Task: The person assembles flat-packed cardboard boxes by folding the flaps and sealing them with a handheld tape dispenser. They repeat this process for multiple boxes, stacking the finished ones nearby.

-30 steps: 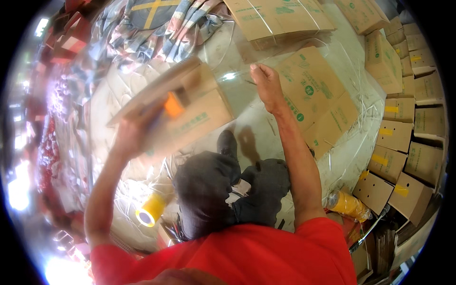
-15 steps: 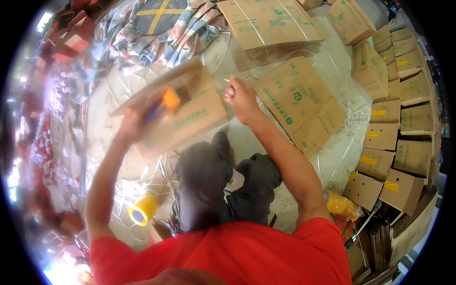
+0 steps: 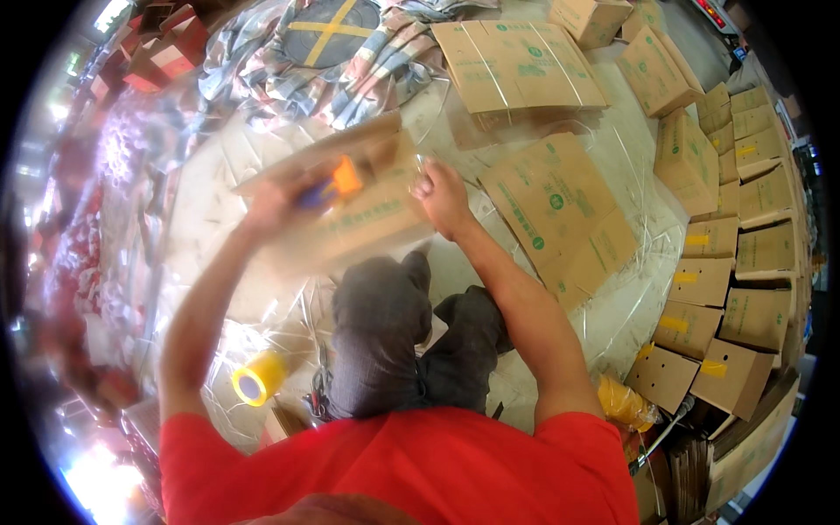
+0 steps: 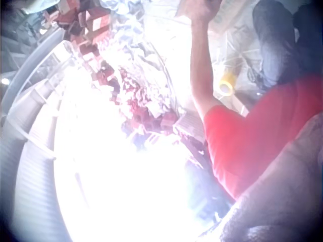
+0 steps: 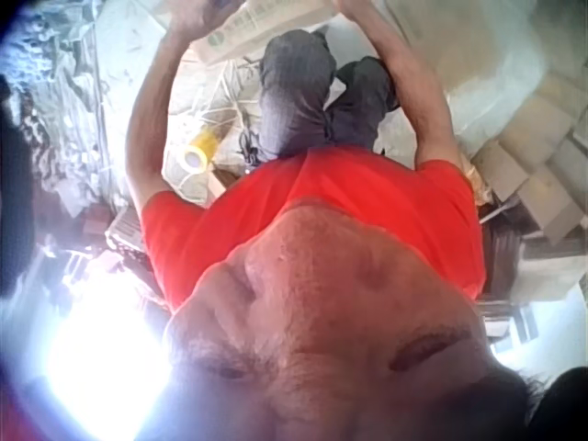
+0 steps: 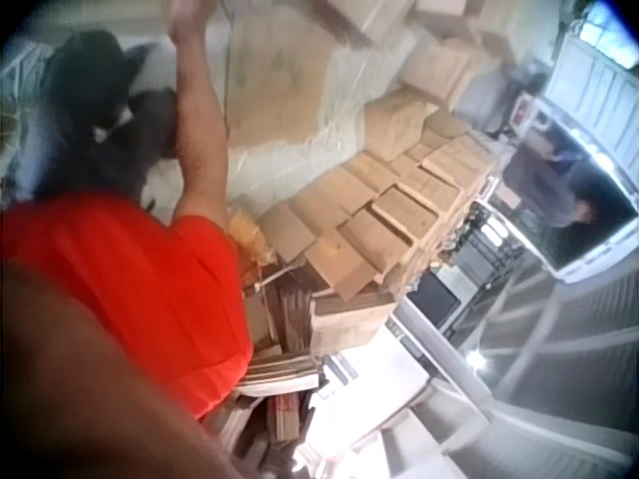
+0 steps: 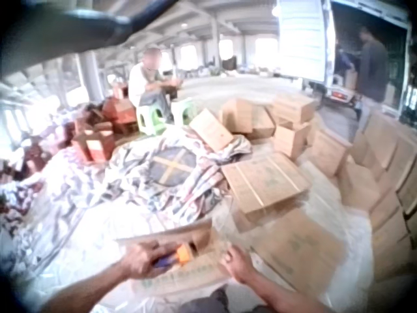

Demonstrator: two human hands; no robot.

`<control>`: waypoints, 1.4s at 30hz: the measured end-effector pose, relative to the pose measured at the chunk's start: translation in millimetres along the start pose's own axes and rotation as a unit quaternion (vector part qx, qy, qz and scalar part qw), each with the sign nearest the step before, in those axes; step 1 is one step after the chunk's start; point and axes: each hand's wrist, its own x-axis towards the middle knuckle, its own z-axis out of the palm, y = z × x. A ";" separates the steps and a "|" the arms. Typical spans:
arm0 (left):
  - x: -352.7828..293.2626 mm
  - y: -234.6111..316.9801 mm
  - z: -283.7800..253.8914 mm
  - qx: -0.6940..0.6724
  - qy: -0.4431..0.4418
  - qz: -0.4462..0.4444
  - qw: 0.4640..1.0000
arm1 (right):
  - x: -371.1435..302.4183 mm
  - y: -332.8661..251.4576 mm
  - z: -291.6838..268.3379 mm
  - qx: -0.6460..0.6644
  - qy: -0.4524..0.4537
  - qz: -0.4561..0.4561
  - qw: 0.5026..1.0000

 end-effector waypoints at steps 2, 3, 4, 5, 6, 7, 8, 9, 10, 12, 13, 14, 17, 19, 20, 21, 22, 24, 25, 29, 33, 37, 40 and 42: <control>4.8 4.8 -7.1 -0.040 0.011 0.024 0.999 | -0.1 -1.4 2.2 -0.006 0.010 -0.005 1.000; 8.4 9.9 -11.0 -0.055 0.028 0.035 0.997 | -1.3 -0.9 2.7 -0.008 0.015 -0.007 1.000; 11.9 14.9 -15.8 -0.070 0.044 0.046 0.995 | -1.4 -0.5 3.4 -0.007 0.015 -0.005 1.000; 13.5 20.0 -23.2 -0.080 0.041 0.042 0.995 | -1.1 -0.2 4.0 -0.005 0.015 -0.004 1.000; 16.1 26.5 -32.7 -0.075 0.042 0.041 0.995 | -1.2 2.3 2.9 -0.006 0.016 0.001 1.000; 23.7 33.7 -43.0 -0.072 0.046 0.044 0.995 | -0.4 2.1 -1.1 0.007 0.008 -0.005 1.000; 31.6 39.9 -52.1 -0.069 0.049 0.047 0.995 | 0.6 2.1 -5.1 0.019 0.000 -0.011 1.000; 38.9 44.1 -62.0 -0.056 0.073 0.090 0.992 | 2.5 2.7 -4.8 0.033 -0.012 -0.014 0.999; 45.7 46.7 -70.8 -0.059 0.061 0.080 0.993 | 2.1 1.2 -2.3 0.033 -0.012 -0.017 0.999; 58.3 47.3 -82.4 -0.066 0.038 0.065 0.995 | 0.4 -0.6 -1.7 0.032 -0.008 -0.027 0.999; 64.6 44.0 -83.4 -0.089 0.048 0.074 0.992 | 2.4 0.7 -5.5 0.044 -0.015 -0.029 0.999; 71.5 37.6 -83.1 -0.079 0.064 0.092 0.991 | 5.2 3.5 -9.5 0.055 -0.021 -0.031 0.998; 85.7 14.2 -74.6 -0.068 0.080 0.112 0.988 | 8.4 7.6 -17.5 0.071 -0.019 -0.031 0.997; 87.6 3.8 -69.9 -0.078 0.070 0.093 0.990 | 7.7 7.7 -15.9 0.075 -0.017 -0.027 0.997; 87.7 -1.2 -67.3 -0.082 0.065 0.083 0.991 | 6.8 7.4 -15.5 0.076 -0.018 -0.025 0.997; 86.5 -2.3 -67.2 -0.115 0.084 0.085 0.986 | 5.8 7.8 -14.9 0.079 -0.019 -0.021 0.996; 85.3 -4.1 -68.4 -0.126 0.074 0.071 0.987 | 6.0 7.5 -14.5 0.072 -0.023 -0.023 0.997; 82.2 -5.3 -71.6 -0.151 0.056 0.043 0.986 | 6.3 5.3 -13.4 0.057 -0.031 -0.027 0.998; 83.1 -9.1 -66.7 -0.153 0.056 0.050 0.985 | 5.1 4.4 -12.7 0.062 -0.022 -0.023 0.998; 75.7 -3.7 -50.0 -0.201 0.028 0.053 0.978 | 4.7 5.7 -14.6 0.077 -0.007 -0.020 0.997; 57.3 -2.6 -24.9 -0.183 0.011 0.043 0.982 | 7.2 7.3 -17.8 0.082 -0.008 -0.024 0.996; 47.4 -3.5 -9.2 -0.195 0.027 0.021 0.980 | 4.7 6.9 -16.7 0.107 -0.007 -0.017 0.994; 42.8 0.2 -4.4 -0.194 0.025 0.002 0.981 | 1.6 3.4 -12.8 0.098 0.001 -0.010 0.995; 38.2 2.3 1.2 -0.204 0.042 0.001 0.978 | 0.4 0.1 -8.5 0.085 0.038 -0.002 0.996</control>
